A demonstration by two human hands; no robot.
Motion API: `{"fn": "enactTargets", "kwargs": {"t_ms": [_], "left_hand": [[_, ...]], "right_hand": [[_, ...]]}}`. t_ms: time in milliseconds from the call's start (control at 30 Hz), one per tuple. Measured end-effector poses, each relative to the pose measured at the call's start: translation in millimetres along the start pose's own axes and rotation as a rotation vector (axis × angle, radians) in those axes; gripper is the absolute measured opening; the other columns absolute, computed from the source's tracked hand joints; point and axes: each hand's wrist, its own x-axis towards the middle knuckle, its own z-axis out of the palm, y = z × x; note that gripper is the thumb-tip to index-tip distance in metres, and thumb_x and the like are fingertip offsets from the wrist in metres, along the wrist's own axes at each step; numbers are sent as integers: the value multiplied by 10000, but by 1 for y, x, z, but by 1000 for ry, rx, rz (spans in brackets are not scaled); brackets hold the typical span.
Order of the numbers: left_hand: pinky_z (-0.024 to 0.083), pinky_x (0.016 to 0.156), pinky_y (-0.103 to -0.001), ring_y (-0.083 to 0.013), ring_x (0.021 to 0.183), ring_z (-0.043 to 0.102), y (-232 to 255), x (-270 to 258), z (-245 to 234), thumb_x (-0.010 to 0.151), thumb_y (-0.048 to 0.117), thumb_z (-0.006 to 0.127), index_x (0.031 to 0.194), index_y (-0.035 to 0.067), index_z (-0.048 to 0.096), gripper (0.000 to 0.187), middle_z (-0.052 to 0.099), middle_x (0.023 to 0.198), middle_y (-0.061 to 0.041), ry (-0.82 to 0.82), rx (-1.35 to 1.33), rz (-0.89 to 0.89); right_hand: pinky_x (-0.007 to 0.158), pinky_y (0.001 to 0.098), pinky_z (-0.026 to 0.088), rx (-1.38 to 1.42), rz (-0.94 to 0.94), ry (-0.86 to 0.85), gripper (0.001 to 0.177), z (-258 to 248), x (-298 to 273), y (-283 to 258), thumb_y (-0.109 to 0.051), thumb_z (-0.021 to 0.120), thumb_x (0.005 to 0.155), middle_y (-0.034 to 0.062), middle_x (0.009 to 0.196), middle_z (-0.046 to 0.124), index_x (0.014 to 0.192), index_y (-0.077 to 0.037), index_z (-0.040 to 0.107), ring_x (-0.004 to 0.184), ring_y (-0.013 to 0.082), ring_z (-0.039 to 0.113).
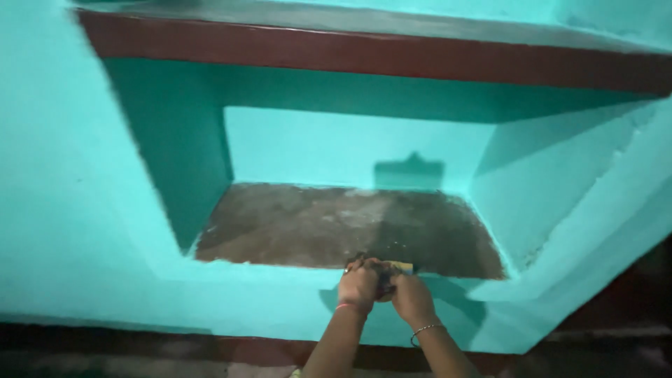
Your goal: The person folds a patterned cloth and places it on a bed with other folded items. The person then wipes a wall shelf with a small cloth, places a red cloth on the shelf, and adds a folded checkered cloth on top.
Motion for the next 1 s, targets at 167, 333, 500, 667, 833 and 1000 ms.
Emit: {"fn": "enactTargets", "kwargs": {"t_ms": [167, 333, 500, 667, 833, 1000], "left_hand": [[560, 939, -419, -290, 1126, 705, -52, -40, -39, 977, 161, 607, 1053, 150, 783, 192, 735, 1191, -110, -95, 201, -75], [564, 917, -425, -294, 1104, 721, -90, -100, -116, 998, 141, 569, 1060, 154, 777, 217, 742, 1184, -105, -74, 334, -89], [503, 930, -482, -309, 1165, 623, -112, -161, -204, 795, 207, 678, 1295, 191, 628, 503, 640, 1280, -96, 161, 370, -70], [555, 913, -426, -280, 1113, 654, -133, -203, -260, 921, 133, 611, 1260, 134, 600, 339, 622, 1180, -90, 360, 533, -95], [598, 742, -400, -276, 1030, 657, -141, -230, -310, 900, 142, 630, 1278, 107, 551, 388, 580, 1146, -111, 459, 648, -199], [598, 713, -407, -269, 968, 680, -133, -257, -351, 887, 144, 653, 1145, 130, 555, 276, 591, 1100, -86, 518, 733, -279]], "right_hand": [[822, 482, 569, 22, -138, -50, 268, 5, -7, -53, -47, 674, 786, 171, 975, 742, 1009, -139, 789, 923, 371, 706], [778, 480, 579, 67, -244, -95, 265, -21, -19, -138, -267, 598, 956, 122, 1024, 742, 1164, -274, 762, 906, 375, 706], [724, 481, 589, 66, -578, 13, 333, -66, -21, -219, -236, 552, 966, 29, 1176, 728, 1255, -289, 709, 906, 355, 707], [732, 458, 591, -20, -905, 111, 408, -107, -3, -293, -167, 597, 875, 23, 1207, 727, 1265, -219, 706, 925, 323, 715], [732, 453, 580, 10, -1094, 147, 366, -146, 4, -353, -114, 552, 948, 46, 1072, 746, 1284, -176, 685, 890, 334, 706], [714, 461, 573, 30, -1194, 111, 318, -174, -6, -383, -99, 536, 986, 57, 1068, 724, 1256, -189, 676, 863, 347, 702]]}}
